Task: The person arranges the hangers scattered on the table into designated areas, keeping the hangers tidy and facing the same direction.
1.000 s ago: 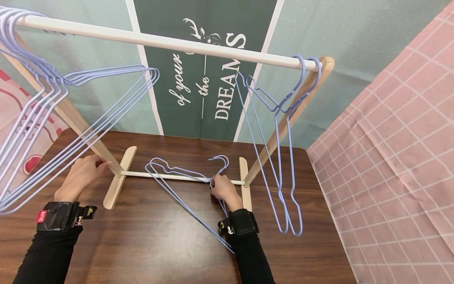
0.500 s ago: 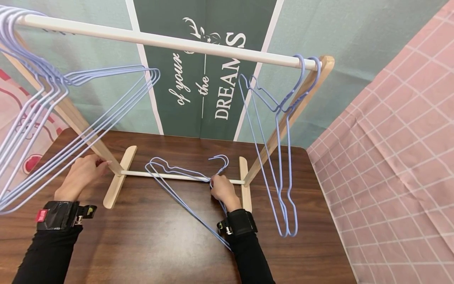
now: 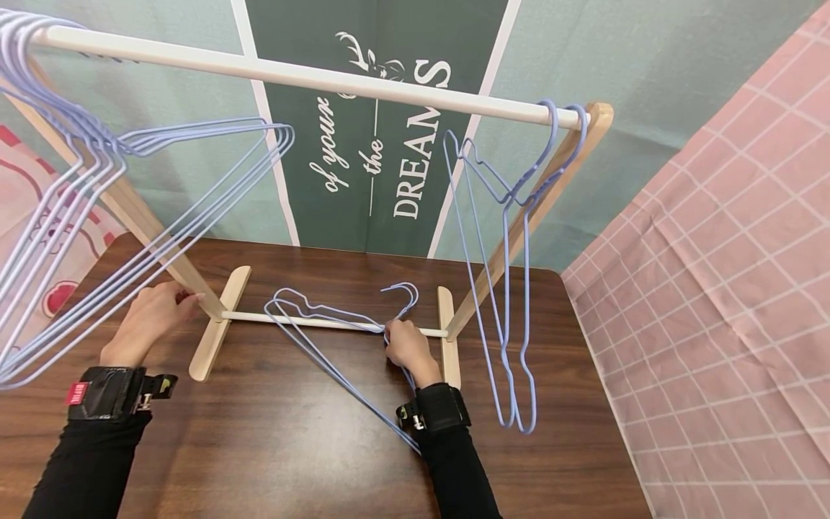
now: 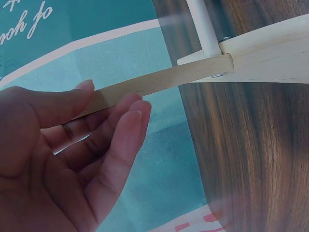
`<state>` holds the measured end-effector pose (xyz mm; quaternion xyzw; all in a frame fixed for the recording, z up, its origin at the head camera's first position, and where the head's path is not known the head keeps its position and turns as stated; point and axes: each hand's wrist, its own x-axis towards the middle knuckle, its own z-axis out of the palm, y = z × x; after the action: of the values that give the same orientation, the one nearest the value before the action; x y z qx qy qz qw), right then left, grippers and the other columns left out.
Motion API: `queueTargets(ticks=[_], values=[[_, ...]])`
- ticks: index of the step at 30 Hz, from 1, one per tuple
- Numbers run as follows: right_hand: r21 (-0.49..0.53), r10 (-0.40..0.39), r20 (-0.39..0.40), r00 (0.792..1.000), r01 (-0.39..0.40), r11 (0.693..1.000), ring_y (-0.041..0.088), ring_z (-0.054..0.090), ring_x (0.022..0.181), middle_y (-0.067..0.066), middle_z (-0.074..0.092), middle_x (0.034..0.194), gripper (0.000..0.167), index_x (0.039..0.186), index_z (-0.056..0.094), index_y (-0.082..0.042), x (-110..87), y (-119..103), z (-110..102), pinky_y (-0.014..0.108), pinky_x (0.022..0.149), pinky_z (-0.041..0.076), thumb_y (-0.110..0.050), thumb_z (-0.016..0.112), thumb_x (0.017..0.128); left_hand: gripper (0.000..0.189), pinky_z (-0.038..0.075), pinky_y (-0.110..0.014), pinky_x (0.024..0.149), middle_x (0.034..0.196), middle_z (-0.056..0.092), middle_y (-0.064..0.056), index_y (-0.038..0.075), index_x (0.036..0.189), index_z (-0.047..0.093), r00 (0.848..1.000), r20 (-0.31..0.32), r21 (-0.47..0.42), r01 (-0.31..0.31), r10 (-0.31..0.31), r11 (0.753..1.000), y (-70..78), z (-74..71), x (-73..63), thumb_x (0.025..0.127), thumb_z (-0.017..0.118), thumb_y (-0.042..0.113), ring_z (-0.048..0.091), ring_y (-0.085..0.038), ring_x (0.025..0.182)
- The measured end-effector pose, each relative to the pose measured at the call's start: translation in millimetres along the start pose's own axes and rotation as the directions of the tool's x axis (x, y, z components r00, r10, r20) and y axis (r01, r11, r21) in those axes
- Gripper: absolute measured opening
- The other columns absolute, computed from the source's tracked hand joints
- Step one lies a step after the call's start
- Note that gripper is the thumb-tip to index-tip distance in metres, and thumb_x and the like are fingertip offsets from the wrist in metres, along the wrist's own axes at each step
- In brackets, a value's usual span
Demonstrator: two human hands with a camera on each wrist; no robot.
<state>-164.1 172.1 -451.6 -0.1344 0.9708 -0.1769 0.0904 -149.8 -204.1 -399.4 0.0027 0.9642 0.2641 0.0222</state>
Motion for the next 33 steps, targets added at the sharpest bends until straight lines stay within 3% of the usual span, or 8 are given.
queueTargets(ticks=[19,33], values=[[0.017,-0.099,-0.028,0.995,0.100,0.995,0.015,0.044,0.054,-0.004,0.045,0.057,0.017,0.067,0.054,-0.010,-4.9,-9.5,-21.0,0.027,0.050,0.035,0.003,0.064,0.066,0.022,0.033,-0.033,0.052,0.071,0.052,-0.013,-0.005,0.096,0.056,1.000,-0.020,0.020,-0.012,0.013,1.000,1.8,-0.6,-0.7,0.093,0.047,0.015,0.044,-0.023,0.059],[0.023,-0.162,-0.063,0.985,0.164,0.986,0.013,0.045,0.055,-0.005,0.045,0.059,0.017,0.072,0.054,-0.011,-12.9,-24.0,-37.9,0.027,0.050,0.034,0.003,0.063,0.072,0.024,0.032,-0.032,0.052,0.071,0.050,-0.012,-0.005,0.097,0.055,1.000,0.006,0.004,0.003,-0.003,1.000,2.4,-1.6,-0.8,0.094,0.046,0.017,0.043,-0.022,0.059]])
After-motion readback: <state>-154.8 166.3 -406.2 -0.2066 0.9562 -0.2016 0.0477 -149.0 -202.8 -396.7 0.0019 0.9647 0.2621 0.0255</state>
